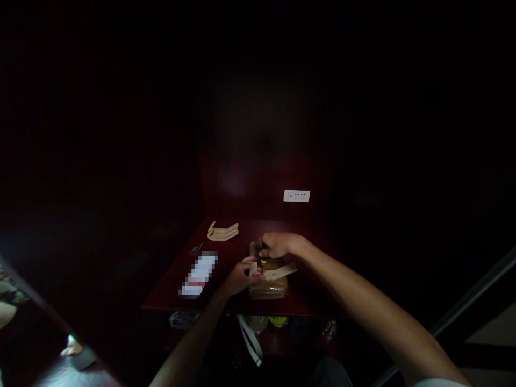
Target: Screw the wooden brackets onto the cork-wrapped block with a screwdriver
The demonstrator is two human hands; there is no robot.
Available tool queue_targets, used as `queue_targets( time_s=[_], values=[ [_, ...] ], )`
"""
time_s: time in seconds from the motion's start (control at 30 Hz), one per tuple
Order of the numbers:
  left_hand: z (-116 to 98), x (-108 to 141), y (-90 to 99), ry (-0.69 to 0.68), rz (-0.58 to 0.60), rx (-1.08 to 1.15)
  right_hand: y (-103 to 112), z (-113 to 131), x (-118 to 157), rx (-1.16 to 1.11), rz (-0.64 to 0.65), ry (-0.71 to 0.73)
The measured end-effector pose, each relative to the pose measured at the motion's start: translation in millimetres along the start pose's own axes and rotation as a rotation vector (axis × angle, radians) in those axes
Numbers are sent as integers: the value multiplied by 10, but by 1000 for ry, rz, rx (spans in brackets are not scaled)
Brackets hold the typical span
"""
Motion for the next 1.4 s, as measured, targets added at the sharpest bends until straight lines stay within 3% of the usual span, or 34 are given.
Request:
queue_targets(
  time_s=[0.33, 0.73, 0.9, 1.2, 1.4],
  values=[
    [0, -4, -12, 31, 5, 26, -37, 41, 84, -84, -72, 50],
    [-49, 4, -17, 8, 4, 35, -39, 49, 118, 17, -45, -41],
    [-41, 8, -17, 25, -5, 12, -22, 63, 135, -50, -91, 77],
    [-76, 22, -21, -3, -1, 9, -76, -28, 79, 22, -48, -3],
    [-28, -1, -19, 1, 2, 8, -8, 118, 140, -37, -83, 103]
  ],
)
Point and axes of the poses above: each hand's wrist, its own x-axis away from the middle knuckle, its own y-axis out of the back of the hand, z = x × y, the point moved 6 cm from there along -x, towards the middle knuckle, and after that the axes turned 11 degrees about -z, right-handed, at the moved point
